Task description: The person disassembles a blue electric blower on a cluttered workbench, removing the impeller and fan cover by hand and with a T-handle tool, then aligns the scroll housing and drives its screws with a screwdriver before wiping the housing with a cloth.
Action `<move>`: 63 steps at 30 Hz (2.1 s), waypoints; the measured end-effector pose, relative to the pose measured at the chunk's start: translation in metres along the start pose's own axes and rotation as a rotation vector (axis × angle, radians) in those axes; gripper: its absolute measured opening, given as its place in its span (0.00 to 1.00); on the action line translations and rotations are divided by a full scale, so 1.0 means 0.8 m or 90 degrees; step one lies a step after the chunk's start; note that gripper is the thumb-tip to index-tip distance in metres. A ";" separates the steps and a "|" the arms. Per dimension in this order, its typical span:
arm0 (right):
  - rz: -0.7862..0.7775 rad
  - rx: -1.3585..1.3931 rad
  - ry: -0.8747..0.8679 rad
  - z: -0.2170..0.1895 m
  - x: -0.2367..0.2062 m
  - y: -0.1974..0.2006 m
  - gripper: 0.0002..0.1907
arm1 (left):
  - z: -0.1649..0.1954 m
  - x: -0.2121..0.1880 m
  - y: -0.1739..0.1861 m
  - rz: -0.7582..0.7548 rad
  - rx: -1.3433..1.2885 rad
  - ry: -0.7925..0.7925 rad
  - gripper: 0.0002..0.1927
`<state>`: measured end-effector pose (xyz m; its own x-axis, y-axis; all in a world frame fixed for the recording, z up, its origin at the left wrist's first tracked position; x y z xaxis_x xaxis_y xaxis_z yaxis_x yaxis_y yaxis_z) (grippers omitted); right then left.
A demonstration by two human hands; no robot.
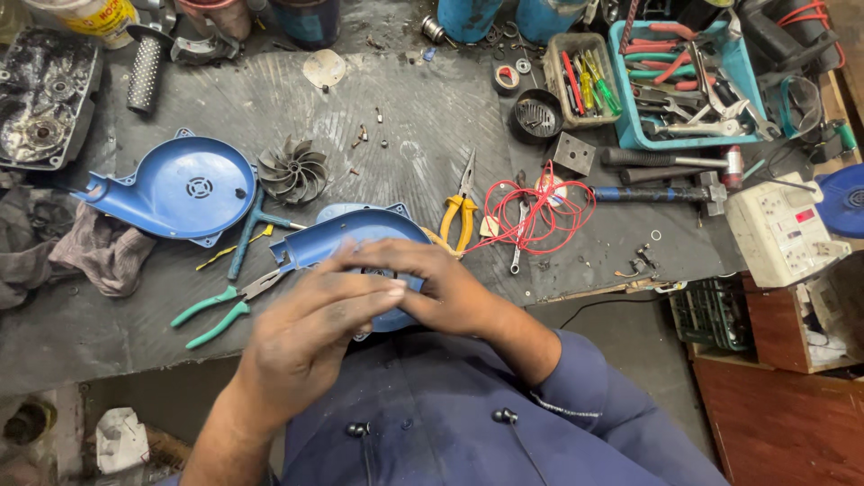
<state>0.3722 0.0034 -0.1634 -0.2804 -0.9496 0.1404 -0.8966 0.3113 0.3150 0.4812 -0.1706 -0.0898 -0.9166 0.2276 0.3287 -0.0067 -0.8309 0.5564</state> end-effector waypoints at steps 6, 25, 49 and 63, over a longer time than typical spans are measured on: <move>-0.101 0.083 0.108 0.004 0.005 -0.004 0.14 | 0.004 -0.005 -0.005 0.109 0.052 0.030 0.22; -0.056 0.017 0.068 -0.010 0.017 -0.014 0.11 | 0.012 -0.003 0.014 0.020 0.147 -0.014 0.21; -0.005 -0.032 0.041 -0.010 0.018 -0.010 0.13 | -0.013 -0.015 -0.009 0.060 0.129 0.005 0.19; 0.078 0.018 -0.153 -0.008 0.026 -0.021 0.20 | 0.002 -0.015 -0.012 0.115 0.187 0.088 0.20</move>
<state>0.3836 -0.0213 -0.1600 -0.4573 -0.8878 -0.0518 -0.8594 0.4261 0.2827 0.4931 -0.1651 -0.0981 -0.9378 0.0037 0.3470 0.2567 -0.6658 0.7006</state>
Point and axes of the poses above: each hand's wrist, its own x-axis towards the middle knuckle, its own y-axis out of the back of the hand, z = x × y, the point moved 1 cm from there along x, towards the middle knuckle, and after that the axes turned 15 degrees about -z, right-handed, at the moved point
